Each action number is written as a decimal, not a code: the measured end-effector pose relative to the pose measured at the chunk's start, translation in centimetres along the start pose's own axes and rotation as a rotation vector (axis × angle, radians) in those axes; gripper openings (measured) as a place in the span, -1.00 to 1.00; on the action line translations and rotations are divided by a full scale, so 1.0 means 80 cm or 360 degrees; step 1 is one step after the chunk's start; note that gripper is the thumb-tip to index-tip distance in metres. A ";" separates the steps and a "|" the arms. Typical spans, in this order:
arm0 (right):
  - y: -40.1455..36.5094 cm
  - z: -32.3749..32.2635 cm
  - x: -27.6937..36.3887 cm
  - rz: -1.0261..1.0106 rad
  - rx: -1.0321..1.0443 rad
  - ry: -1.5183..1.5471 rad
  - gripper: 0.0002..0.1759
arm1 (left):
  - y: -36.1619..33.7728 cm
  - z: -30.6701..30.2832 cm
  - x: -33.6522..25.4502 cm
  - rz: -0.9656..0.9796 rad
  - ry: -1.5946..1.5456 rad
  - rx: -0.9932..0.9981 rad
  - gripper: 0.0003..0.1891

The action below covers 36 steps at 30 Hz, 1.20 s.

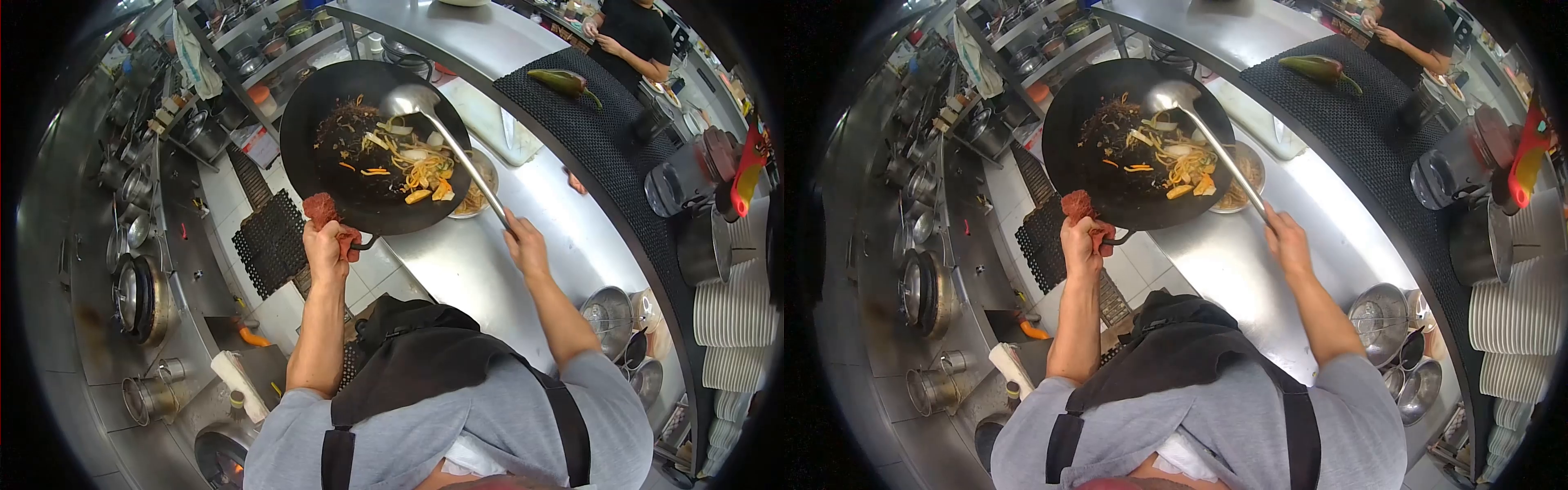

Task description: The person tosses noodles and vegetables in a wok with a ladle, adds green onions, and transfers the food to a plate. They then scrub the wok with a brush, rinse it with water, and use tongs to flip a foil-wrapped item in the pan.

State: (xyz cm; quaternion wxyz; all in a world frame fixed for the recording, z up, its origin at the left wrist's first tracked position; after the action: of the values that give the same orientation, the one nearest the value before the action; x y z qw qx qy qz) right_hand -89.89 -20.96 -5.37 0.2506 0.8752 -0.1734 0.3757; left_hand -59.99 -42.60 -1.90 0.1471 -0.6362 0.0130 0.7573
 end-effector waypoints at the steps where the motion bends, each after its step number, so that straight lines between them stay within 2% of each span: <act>1: 0.016 0.015 0.004 -0.0022 -0.0019 -0.0022 -0.45 | -0.004 0.001 -0.002 -0.0026 0.0040 0.0016 -0.76; 6: 0.012 0.019 -0.010 -0.0038 0.0039 -0.0072 -0.44 | -0.011 0.004 -0.013 -0.0006 0.0054 -0.0051 -0.77; 12: -0.072 -0.062 -0.060 -0.0023 0.0190 -0.0258 -0.46 | 0.009 0.002 -0.008 -0.0065 0.0088 -0.0063 -0.81; 14: -0.084 -0.086 -0.058 -0.0103 0.0190 -0.0381 -0.46 | 0.019 0.006 -0.007 0.0051 -0.0016 -0.0101 -0.89; 22: -0.075 -0.146 -0.052 -0.0112 0.0233 -0.0508 -0.44 | 0.029 0.015 -0.006 0.0058 -0.0056 -0.0219 -0.91; 27: -0.081 -0.176 -0.057 0.0010 0.0204 -0.0475 -0.43 | 0.033 0.017 -0.002 0.0061 0.0025 -0.0228 -0.90; 33: -0.092 -0.170 -0.051 -0.0011 0.0116 -0.0384 -0.49 | 0.037 0.012 0.005 0.0151 0.0027 -0.0269 -0.89; 36: -0.073 -0.121 -0.045 -0.0026 0.0043 -0.0188 -0.51 | 0.035 0.012 -0.004 0.0155 0.0010 -0.0228 -0.88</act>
State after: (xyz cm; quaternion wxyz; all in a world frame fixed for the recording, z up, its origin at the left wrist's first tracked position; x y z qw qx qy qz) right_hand -94.91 -10.30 -4.15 0.2312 0.9006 -0.1756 0.3235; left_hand -61.53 -45.15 -1.91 0.0642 -0.6461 -0.0097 0.7605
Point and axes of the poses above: each hand's wrist, its own y-axis towards the middle knuckle, its own z-axis out of the palm, x = y × z, the point moved 5 cm from there along y, towards the middle knuckle, and after that the axes turned 15 degrees about y, right-handed, at the moved point
